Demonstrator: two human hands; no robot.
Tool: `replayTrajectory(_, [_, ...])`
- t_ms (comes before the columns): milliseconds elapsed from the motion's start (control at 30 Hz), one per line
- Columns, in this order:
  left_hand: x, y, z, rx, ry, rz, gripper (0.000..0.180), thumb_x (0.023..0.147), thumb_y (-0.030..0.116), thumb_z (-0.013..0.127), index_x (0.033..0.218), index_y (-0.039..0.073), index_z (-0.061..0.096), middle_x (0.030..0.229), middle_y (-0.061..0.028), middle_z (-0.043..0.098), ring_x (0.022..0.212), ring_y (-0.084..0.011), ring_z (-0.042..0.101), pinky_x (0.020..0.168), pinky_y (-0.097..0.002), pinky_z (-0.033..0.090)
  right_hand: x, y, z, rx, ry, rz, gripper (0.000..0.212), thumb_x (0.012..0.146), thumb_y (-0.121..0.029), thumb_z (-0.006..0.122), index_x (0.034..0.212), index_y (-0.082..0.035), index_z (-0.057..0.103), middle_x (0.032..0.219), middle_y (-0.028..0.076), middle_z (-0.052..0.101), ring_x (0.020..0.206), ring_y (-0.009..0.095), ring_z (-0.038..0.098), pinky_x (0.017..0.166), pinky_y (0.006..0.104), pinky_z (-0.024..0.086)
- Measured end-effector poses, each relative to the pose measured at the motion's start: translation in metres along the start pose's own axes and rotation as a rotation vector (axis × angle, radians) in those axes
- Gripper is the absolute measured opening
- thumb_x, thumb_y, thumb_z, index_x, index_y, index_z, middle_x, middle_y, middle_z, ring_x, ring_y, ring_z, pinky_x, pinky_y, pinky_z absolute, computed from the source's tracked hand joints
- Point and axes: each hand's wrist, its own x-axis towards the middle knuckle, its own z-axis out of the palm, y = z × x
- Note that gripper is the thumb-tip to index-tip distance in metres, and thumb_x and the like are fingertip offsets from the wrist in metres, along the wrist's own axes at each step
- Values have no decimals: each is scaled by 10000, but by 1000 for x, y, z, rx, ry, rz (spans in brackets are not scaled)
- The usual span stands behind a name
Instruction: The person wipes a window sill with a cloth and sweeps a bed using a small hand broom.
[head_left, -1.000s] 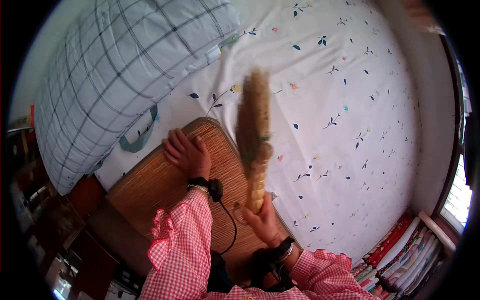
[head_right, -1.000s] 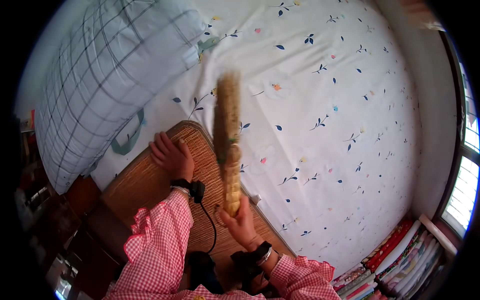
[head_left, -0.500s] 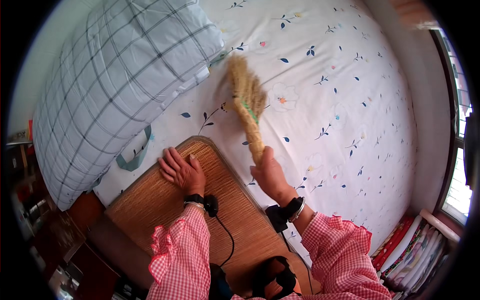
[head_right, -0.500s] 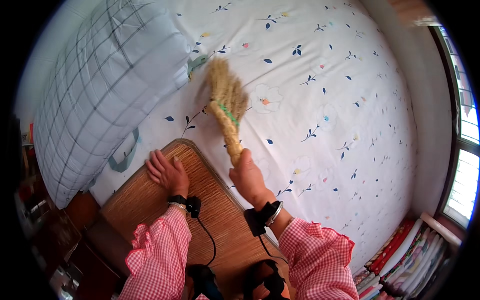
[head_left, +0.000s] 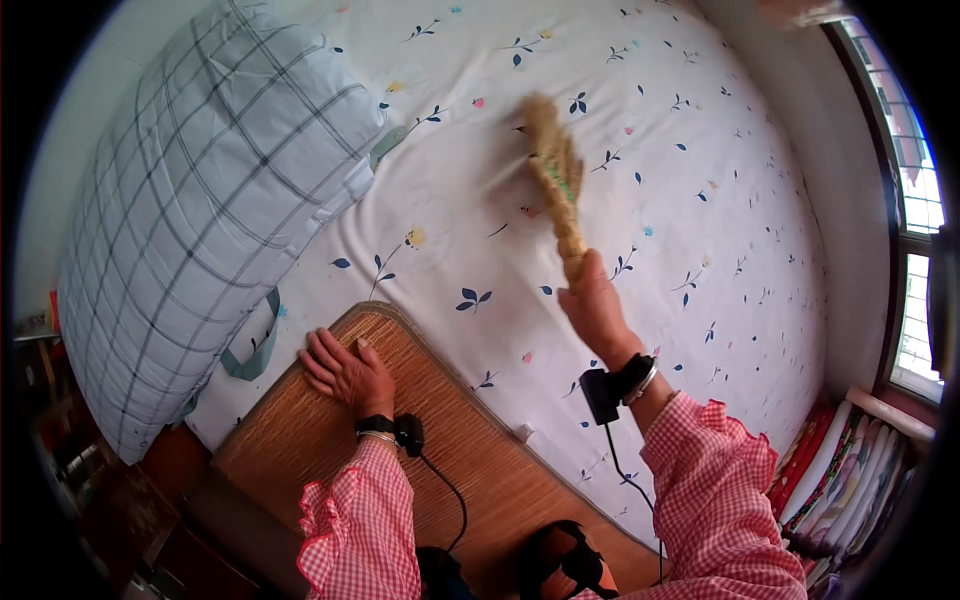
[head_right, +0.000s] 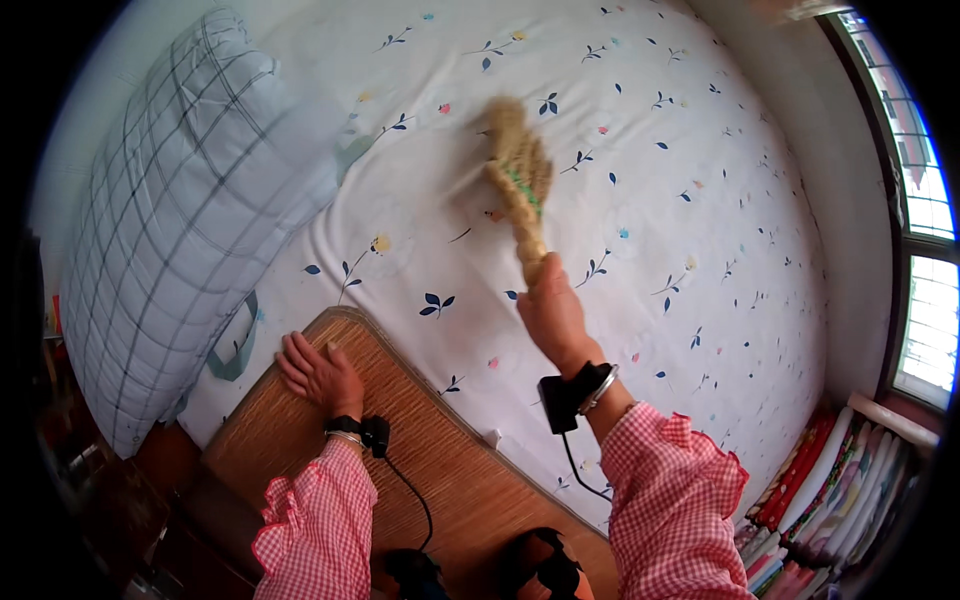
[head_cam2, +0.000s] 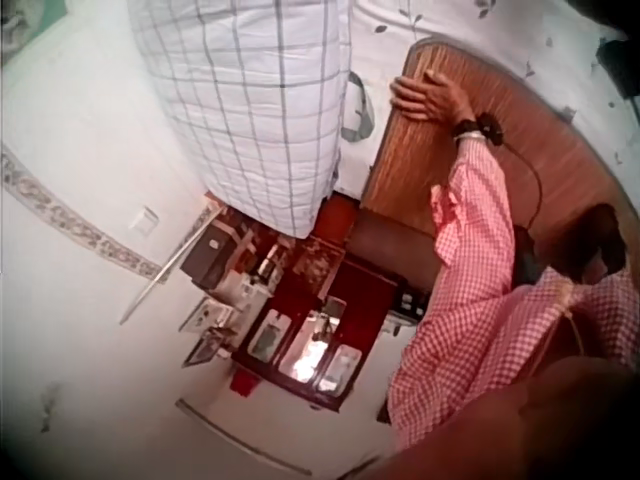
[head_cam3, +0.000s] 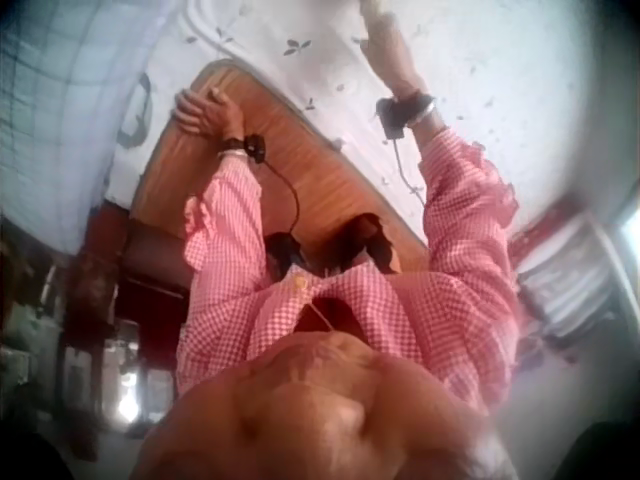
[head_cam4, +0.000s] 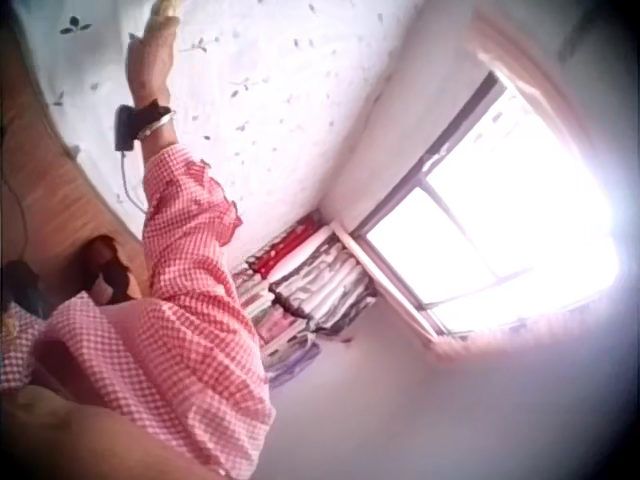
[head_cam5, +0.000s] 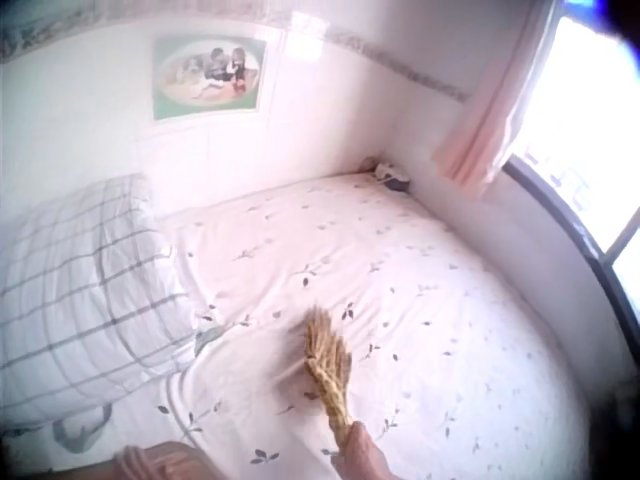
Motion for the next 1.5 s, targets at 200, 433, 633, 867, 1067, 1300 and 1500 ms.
replayTrajectory(200, [1,-10,-1,57,-52,32,634,880,331,469,1407,33,281,1455,-128,292,1352,-372,220,1077,-528,171,-90,-61,52,-6,-459,-296,343,825,-76,489,1150,-67,379,893,213,562,694,406,591,604,482,488])
replayTrajectory(433, [1,-4,-10,10,-21,15,599,900,332,438,1399,32,299,1455,-129,297,1364,-365,208,1085,-525,162,18,-5,-70,15,108,-44,505,774,-82,628,1221,-48,394,918,226,608,856,407,595,709,422,480])
replayTrajectory(633, [4,-4,-11,32,-50,-3,597,909,344,412,1404,32,290,1459,-133,291,1358,-367,220,1083,-533,167,190,-51,-85,-6,207,-13,457,739,-242,717,1034,39,510,785,166,625,692,265,631,604,364,495])
replayTrajectory(867, [4,-5,-9,2,-75,11,641,879,359,424,1409,27,282,1458,-145,290,1354,-384,219,1084,-553,156,189,-99,-8,-385,0,-353,333,778,-53,515,1103,-57,444,909,183,625,826,369,616,699,429,486])
replayTrajectory(1067, [4,-7,-14,-1,-61,1,614,896,329,430,1410,31,276,1463,-138,284,1360,-374,210,1083,-543,160,45,-2,-60,-305,-275,-499,459,783,-52,599,1214,-134,464,928,128,620,796,343,626,673,377,520])
replayTrajectory(1300, [2,4,-11,-9,-72,5,627,887,339,442,1410,35,276,1474,-128,272,1357,-381,219,1082,-549,165,88,8,-65,-114,66,92,326,760,-47,580,1029,-28,397,800,228,600,755,427,587,638,449,473])
replayTrajectory(1500, [0,-31,-10,-111,54,109,641,891,358,450,1403,14,275,1455,-136,292,1350,-392,233,1071,-554,184,-76,-62,16,-158,-649,-504,455,802,-52,515,1234,-67,373,910,194,561,724,390,594,612,456,501])
